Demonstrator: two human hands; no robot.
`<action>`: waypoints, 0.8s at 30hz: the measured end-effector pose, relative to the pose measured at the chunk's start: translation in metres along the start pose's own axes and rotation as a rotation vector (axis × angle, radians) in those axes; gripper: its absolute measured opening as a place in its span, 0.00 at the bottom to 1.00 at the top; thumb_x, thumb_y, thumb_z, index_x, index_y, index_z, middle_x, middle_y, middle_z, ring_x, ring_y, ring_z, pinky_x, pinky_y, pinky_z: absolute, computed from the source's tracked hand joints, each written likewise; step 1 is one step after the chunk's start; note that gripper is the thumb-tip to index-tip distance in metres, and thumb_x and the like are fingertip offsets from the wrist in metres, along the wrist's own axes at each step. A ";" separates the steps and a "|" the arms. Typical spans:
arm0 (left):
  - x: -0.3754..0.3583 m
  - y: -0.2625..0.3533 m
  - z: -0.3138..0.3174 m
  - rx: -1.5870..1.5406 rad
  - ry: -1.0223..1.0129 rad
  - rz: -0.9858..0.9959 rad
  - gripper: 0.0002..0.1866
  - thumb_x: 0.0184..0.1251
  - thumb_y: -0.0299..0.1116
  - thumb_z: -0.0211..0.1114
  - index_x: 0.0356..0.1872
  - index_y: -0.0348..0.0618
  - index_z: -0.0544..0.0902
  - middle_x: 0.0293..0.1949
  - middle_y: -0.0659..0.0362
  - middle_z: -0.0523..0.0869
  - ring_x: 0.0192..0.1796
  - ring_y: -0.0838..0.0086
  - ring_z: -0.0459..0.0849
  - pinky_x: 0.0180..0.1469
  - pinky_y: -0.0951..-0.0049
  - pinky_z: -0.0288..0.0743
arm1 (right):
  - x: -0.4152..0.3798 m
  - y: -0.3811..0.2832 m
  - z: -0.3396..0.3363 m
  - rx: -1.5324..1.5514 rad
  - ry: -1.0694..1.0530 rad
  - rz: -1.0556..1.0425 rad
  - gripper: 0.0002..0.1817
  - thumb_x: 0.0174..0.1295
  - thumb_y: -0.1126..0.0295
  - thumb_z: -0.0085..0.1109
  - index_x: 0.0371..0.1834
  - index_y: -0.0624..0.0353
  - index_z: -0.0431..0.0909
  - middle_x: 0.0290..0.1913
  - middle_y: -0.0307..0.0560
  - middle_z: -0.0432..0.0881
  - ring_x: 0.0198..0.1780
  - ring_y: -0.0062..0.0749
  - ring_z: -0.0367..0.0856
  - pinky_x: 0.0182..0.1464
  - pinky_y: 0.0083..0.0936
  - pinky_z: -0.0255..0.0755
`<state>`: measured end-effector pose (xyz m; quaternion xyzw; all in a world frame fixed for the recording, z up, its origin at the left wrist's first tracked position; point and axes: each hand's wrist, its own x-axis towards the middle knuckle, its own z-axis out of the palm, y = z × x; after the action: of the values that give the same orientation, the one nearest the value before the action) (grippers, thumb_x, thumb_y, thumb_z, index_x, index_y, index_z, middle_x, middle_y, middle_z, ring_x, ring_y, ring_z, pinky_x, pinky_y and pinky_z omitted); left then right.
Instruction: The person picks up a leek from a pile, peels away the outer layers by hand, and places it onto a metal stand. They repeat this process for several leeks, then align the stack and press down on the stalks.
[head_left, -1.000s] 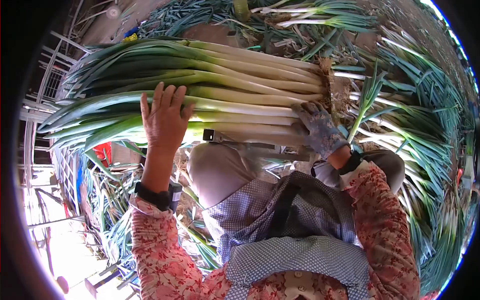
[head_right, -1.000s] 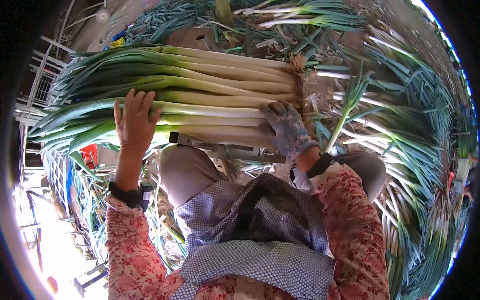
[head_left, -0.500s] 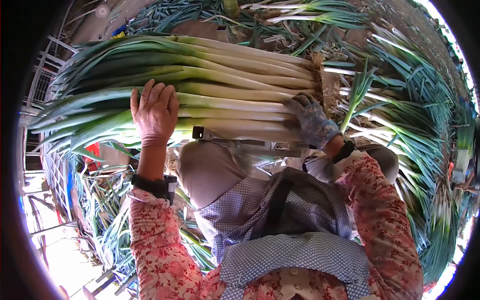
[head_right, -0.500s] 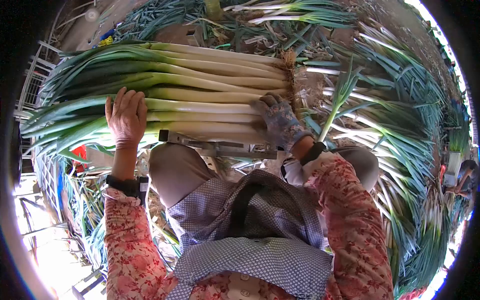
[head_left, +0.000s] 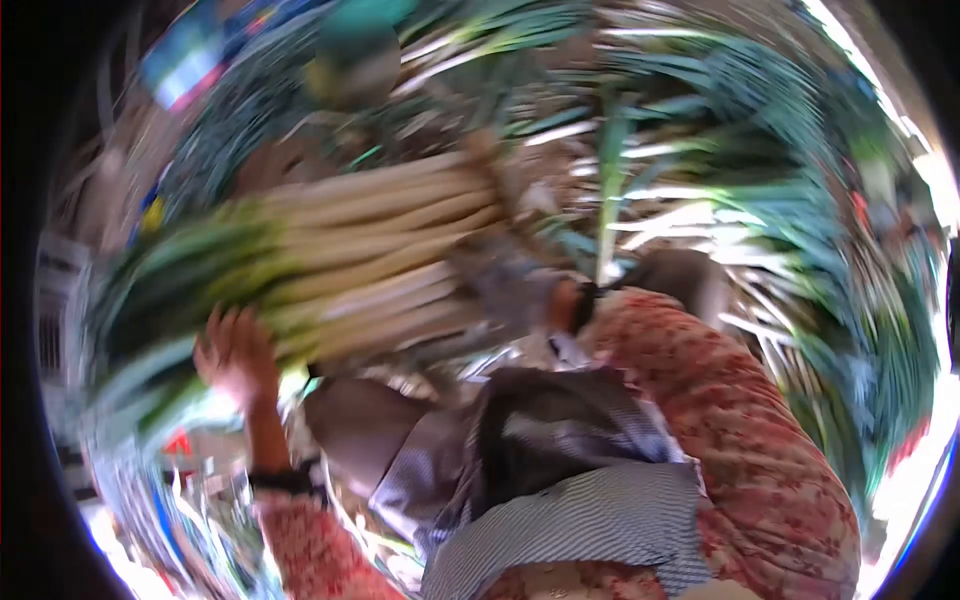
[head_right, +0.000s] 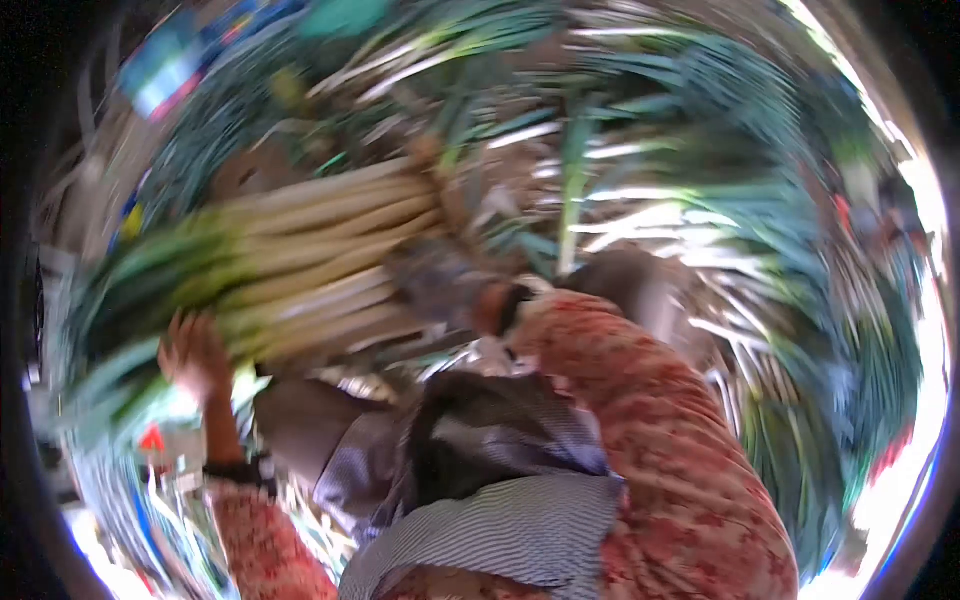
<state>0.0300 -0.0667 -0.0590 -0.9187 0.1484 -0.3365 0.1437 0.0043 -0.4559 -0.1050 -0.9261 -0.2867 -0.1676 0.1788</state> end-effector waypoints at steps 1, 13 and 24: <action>-0.003 -0.003 0.005 0.013 -0.021 0.004 0.13 0.58 0.35 0.60 0.45 0.56 0.82 0.49 0.67 0.82 0.62 0.72 0.74 0.62 0.52 0.61 | 0.002 0.006 0.001 0.085 -0.086 0.020 0.14 0.55 0.62 0.55 0.39 0.60 0.76 0.39 0.53 0.77 0.43 0.47 0.77 0.46 0.41 0.73; 0.004 0.003 -0.001 0.173 -0.172 0.015 0.14 0.73 0.38 0.49 0.46 0.49 0.82 0.52 0.65 0.82 0.63 0.67 0.74 0.62 0.55 0.61 | -0.089 0.145 -0.262 1.240 0.453 0.567 0.39 0.56 0.56 0.67 0.66 0.67 0.62 0.54 0.56 0.76 0.50 0.38 0.80 0.52 0.28 0.78; 0.031 0.014 -0.018 0.107 -0.258 0.111 0.15 0.69 0.41 0.54 0.45 0.42 0.81 0.42 0.52 0.83 0.45 0.60 0.81 0.49 0.57 0.72 | -0.530 0.313 0.081 0.854 0.595 1.567 0.12 0.64 0.61 0.52 0.48 0.48 0.77 0.47 0.35 0.80 0.48 0.30 0.78 0.45 0.29 0.73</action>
<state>0.0378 -0.0935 -0.0329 -0.9358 0.1611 -0.2145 0.2289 -0.2069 -0.9126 -0.4686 -0.6303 0.4386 -0.1097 0.6311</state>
